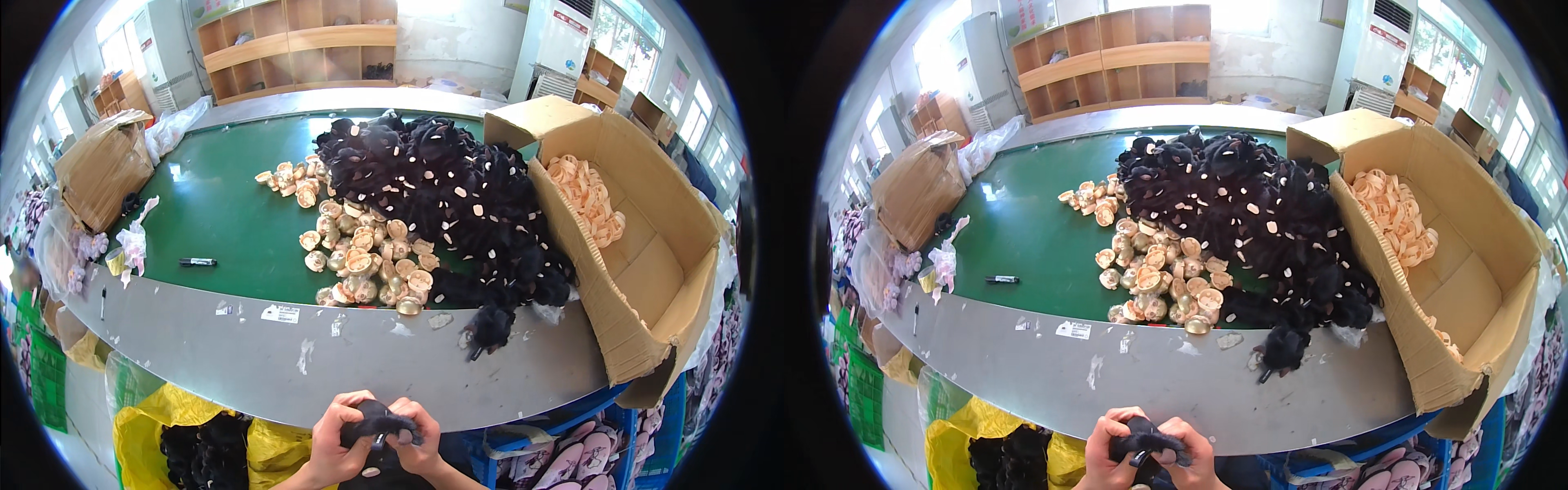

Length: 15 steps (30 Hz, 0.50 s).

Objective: The person repeatedly picks up black slipper uppers and beige slipper soles from a workbench, presses them together by hand, and places the assembled slippers into a yellow bag. The process is repeated for multiple units throughout the clip.

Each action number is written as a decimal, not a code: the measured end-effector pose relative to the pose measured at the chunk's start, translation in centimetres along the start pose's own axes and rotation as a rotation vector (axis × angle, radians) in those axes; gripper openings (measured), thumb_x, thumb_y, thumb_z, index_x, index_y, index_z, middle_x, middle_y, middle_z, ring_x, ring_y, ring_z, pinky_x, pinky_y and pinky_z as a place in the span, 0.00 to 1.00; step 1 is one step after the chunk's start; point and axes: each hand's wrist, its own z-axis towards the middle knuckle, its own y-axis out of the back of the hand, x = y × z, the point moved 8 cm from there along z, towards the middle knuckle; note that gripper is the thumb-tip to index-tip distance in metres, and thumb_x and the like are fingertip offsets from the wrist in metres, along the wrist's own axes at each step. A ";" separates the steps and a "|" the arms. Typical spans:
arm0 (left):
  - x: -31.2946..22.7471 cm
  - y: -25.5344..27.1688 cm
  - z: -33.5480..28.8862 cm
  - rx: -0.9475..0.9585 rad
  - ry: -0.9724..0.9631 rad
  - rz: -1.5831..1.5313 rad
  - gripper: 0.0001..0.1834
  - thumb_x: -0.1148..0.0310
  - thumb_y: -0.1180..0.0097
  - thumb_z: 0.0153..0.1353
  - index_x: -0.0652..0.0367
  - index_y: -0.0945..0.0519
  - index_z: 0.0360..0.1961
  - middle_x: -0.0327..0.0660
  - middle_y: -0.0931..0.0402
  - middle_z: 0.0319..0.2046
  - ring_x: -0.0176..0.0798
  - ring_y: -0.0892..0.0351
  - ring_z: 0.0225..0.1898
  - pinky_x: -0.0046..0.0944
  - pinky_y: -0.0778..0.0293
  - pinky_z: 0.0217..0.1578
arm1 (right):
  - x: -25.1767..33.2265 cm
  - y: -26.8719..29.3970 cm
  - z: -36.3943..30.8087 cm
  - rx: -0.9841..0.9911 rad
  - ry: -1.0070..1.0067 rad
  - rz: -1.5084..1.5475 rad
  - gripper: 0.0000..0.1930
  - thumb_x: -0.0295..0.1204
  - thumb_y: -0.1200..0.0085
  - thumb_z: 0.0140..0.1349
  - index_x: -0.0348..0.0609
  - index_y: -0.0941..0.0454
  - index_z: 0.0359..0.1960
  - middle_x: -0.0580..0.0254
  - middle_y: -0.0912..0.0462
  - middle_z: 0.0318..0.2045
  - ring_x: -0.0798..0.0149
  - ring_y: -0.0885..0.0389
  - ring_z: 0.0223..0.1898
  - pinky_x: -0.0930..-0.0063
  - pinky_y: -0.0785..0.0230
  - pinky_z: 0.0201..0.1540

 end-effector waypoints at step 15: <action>-1.3 0.7 1.3 -0.232 -0.332 0.099 0.17 0.81 0.39 0.57 0.59 0.34 0.42 0.62 0.25 0.47 0.51 0.18 0.43 0.45 0.21 0.43 | 1.9 -1.6 2.0 -0.223 0.152 -0.134 0.13 0.33 0.36 0.66 0.40 0.27 0.36 0.60 0.20 0.33 0.67 0.24 0.37 0.75 0.30 0.42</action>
